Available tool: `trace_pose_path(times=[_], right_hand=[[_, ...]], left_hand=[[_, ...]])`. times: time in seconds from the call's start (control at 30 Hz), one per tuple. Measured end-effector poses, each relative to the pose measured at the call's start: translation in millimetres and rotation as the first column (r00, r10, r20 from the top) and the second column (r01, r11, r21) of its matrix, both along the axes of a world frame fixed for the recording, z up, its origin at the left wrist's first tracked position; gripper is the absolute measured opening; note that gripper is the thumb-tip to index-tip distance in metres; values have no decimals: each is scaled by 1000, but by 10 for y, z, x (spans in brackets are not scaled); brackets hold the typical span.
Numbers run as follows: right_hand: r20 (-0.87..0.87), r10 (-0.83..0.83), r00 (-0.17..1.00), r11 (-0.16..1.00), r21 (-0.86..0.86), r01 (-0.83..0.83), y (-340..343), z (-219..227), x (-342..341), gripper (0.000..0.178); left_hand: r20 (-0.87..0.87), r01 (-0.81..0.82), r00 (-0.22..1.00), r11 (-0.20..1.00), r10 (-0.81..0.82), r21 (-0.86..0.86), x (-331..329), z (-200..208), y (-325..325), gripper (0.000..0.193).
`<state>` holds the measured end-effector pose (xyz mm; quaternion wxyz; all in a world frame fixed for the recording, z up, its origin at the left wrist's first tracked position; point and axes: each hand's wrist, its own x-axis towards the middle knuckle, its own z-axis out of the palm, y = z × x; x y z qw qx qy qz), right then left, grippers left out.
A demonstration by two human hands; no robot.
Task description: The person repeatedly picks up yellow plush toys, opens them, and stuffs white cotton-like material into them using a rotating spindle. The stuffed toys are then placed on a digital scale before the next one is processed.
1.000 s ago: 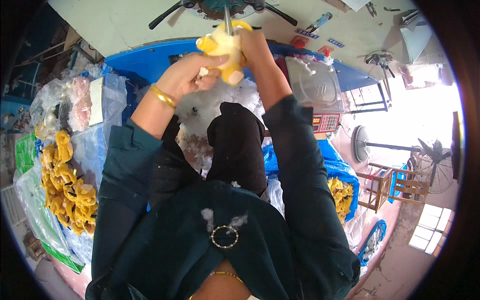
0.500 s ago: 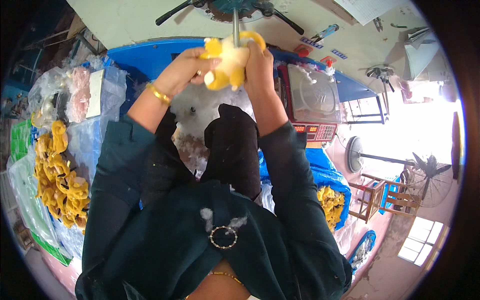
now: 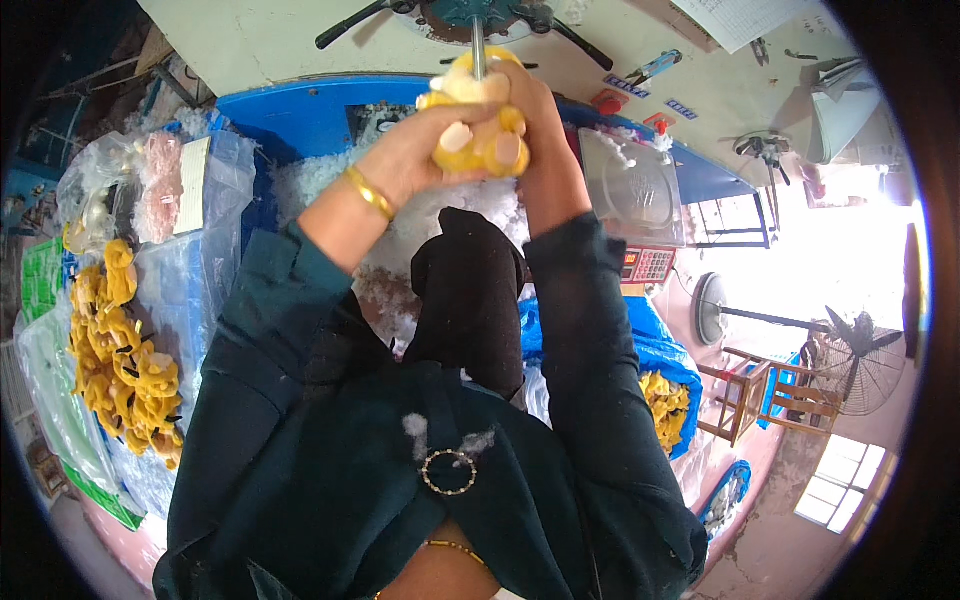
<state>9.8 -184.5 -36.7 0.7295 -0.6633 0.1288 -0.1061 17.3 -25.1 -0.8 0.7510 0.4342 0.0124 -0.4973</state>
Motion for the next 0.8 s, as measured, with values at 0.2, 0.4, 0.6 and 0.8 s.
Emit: trace_pose_path(times=[0.2, 0.4, 0.6, 0.8], right_hand=[[21, 23, 1000, 999, -37, -22, -39, -314, -85, 31], [97, 113, 989, 973, 190, -130, -12, 148, -38, 30], [-51, 95, 994, 954, 291, -76, 91, 131, -182, 34], [-8, 90, 996, 925, 371, -81, 370, 292, -477, 37]], left_hand=[[-41, 141, 989, 986, -145, -92, -89, -57, 209, 41], [-49, -51, 997, 997, 54, 49, 22, 105, -56, 35], [-34, 76, 996, 987, -82, -142, -125, -80, 76, 35], [-69, 84, 994, 993, -90, -81, -257, 15, 232, 38]])
